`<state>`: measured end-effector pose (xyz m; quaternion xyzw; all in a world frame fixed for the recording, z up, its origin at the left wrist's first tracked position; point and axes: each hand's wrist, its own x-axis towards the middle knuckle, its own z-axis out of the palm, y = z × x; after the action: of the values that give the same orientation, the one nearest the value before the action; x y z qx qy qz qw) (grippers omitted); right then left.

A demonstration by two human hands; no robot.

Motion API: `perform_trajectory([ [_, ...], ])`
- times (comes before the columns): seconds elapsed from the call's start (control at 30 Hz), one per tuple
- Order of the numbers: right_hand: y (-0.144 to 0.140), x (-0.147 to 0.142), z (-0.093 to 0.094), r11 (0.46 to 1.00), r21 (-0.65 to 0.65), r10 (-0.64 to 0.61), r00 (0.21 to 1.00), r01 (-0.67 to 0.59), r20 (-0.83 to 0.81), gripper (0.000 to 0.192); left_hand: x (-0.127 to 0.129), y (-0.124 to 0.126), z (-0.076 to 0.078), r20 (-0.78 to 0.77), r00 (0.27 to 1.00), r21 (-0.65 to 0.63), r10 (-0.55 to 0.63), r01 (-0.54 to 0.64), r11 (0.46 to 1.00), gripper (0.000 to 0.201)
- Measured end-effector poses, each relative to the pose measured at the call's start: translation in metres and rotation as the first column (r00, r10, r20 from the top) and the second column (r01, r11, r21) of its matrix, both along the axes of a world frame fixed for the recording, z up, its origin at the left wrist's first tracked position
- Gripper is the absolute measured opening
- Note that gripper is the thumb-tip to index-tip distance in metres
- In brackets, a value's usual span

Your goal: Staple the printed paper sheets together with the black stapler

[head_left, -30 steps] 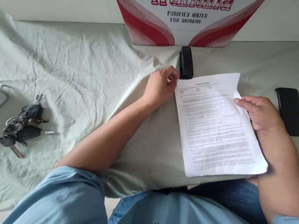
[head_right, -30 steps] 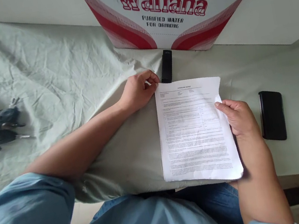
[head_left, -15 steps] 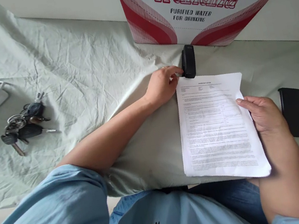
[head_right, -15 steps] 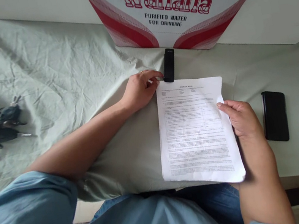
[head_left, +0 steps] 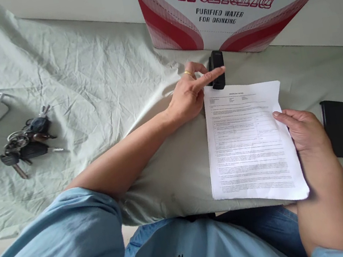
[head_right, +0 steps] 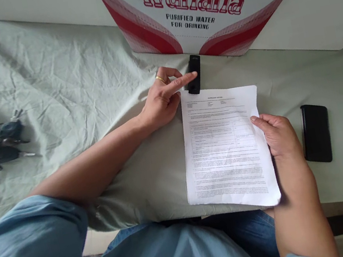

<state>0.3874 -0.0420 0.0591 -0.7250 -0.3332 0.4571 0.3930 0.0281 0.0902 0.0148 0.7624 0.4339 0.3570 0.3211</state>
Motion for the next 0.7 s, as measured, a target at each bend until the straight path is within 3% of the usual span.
perform_trajectory([
  [0.1,-0.001,0.002,-0.003,0.999,-0.031,-0.027,1.000,0.027,0.016,0.054,0.004,0.000,0.003,-0.006,1.000,-0.046,-0.003,0.003,0.999,0.049],
  [0.17,0.000,0.002,-0.006,0.999,-0.035,-0.029,0.999,0.030,0.020,0.056,0.007,-0.002,0.003,-0.034,0.999,-0.056,-0.009,0.007,0.998,0.044],
  [0.33,0.003,-0.002,-0.012,0.999,0.054,-0.003,1.000,0.002,0.025,0.060,0.009,-0.004,-0.002,-0.104,0.993,-0.006,-0.048,0.048,0.999,0.054],
  [0.47,-0.003,-0.003,-0.002,0.990,0.091,0.114,0.993,-0.112,-0.019,0.054,0.000,0.003,-0.006,0.054,0.995,0.014,-0.087,0.086,0.996,0.062],
  [0.57,-0.010,-0.001,0.007,0.985,0.096,0.148,0.988,-0.144,-0.040,0.053,-0.005,0.010,-0.005,0.210,0.977,-0.127,0.020,0.007,0.992,0.044],
  [0.63,-0.012,0.000,0.007,0.983,0.148,0.113,0.993,-0.107,-0.036,0.050,-0.007,0.012,-0.002,0.287,0.956,-0.245,0.056,0.016,0.969,0.031],
  [0.7,-0.010,0.001,0.002,0.972,0.233,0.041,0.999,-0.034,-0.023,0.051,-0.008,0.012,0.002,0.356,0.933,-0.325,0.053,0.071,0.943,0.050],
])
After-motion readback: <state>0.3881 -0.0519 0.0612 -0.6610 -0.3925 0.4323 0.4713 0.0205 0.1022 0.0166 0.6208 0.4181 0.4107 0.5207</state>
